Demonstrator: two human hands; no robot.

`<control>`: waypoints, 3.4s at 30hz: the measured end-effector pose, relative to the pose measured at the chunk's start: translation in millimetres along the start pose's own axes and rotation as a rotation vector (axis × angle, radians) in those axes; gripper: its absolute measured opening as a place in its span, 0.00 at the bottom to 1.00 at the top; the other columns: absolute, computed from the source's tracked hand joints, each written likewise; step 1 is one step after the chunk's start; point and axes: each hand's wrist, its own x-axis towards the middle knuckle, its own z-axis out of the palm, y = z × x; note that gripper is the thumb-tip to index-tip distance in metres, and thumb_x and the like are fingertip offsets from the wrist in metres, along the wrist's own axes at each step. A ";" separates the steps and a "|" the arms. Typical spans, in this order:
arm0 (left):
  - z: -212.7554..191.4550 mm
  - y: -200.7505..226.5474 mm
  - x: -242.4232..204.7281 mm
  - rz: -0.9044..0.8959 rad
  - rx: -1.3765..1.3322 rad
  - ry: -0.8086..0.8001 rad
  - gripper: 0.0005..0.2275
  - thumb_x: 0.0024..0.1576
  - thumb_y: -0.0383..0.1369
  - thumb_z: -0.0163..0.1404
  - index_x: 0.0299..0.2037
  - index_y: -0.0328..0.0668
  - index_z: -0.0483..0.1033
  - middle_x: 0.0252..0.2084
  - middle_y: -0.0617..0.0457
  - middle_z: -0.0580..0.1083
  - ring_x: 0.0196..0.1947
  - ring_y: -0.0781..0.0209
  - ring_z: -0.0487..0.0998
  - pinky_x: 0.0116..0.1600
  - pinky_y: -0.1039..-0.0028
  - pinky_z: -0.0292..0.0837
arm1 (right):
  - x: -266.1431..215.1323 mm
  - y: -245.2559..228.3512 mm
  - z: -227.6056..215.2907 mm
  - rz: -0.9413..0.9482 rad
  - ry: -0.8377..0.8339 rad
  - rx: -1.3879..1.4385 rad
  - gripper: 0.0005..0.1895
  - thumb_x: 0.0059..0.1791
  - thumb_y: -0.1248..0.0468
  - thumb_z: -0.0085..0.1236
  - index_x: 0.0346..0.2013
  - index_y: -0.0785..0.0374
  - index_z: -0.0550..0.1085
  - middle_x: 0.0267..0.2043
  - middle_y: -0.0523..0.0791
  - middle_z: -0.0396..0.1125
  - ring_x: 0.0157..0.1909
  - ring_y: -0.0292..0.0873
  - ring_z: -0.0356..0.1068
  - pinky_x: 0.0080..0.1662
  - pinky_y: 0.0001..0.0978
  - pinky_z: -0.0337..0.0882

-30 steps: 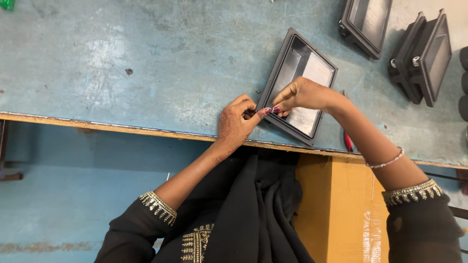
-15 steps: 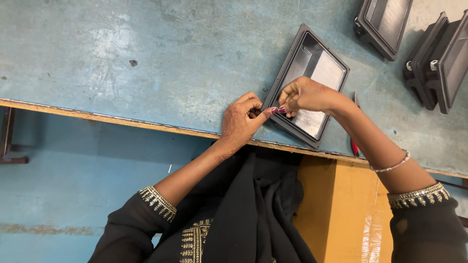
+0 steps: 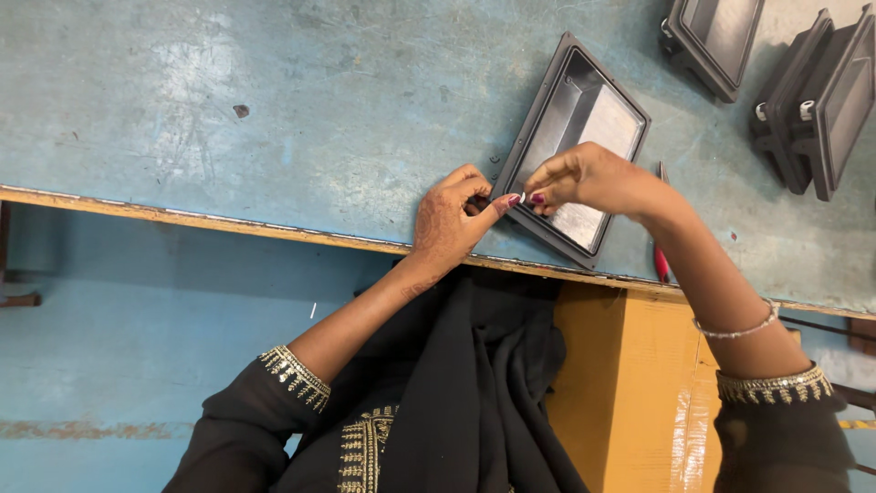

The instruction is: The person assembles a rectangular electronic housing by inserting small white plastic components into slots and securing them with red pliers. They handle multiple housings and cylindrical black components on a blue workbench, stacking completed units.

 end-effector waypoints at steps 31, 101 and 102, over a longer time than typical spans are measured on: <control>-2.4 4.4 -0.4 -0.004 0.026 -0.008 0.17 0.54 0.43 0.62 0.28 0.36 0.76 0.31 0.58 0.71 0.23 0.69 0.75 0.30 0.75 0.68 | 7.9 17.6 0.1 0.012 0.032 -0.037 0.12 0.48 0.69 0.57 0.45 0.69 0.80 0.34 0.48 0.78 0.35 0.38 0.76 0.43 0.29 0.77; -10.0 -38.0 4.2 0.173 0.269 0.079 0.14 0.63 0.37 0.60 0.30 0.33 0.79 0.31 0.55 0.73 0.35 0.68 0.70 0.39 0.76 0.61 | 141.1 78.0 16.6 -0.357 -0.048 0.094 0.13 0.40 0.59 0.69 0.18 0.67 0.80 0.19 0.47 0.74 0.21 0.40 0.76 0.26 0.32 0.79; -5.0 -32.5 7.1 0.196 0.263 0.062 0.14 0.62 0.36 0.60 0.29 0.33 0.77 0.29 0.55 0.72 0.33 0.67 0.69 0.38 0.75 0.61 | 148.5 84.3 9.9 -0.366 -0.080 0.065 0.14 0.42 0.58 0.65 0.18 0.66 0.80 0.18 0.47 0.74 0.22 0.41 0.76 0.26 0.32 0.78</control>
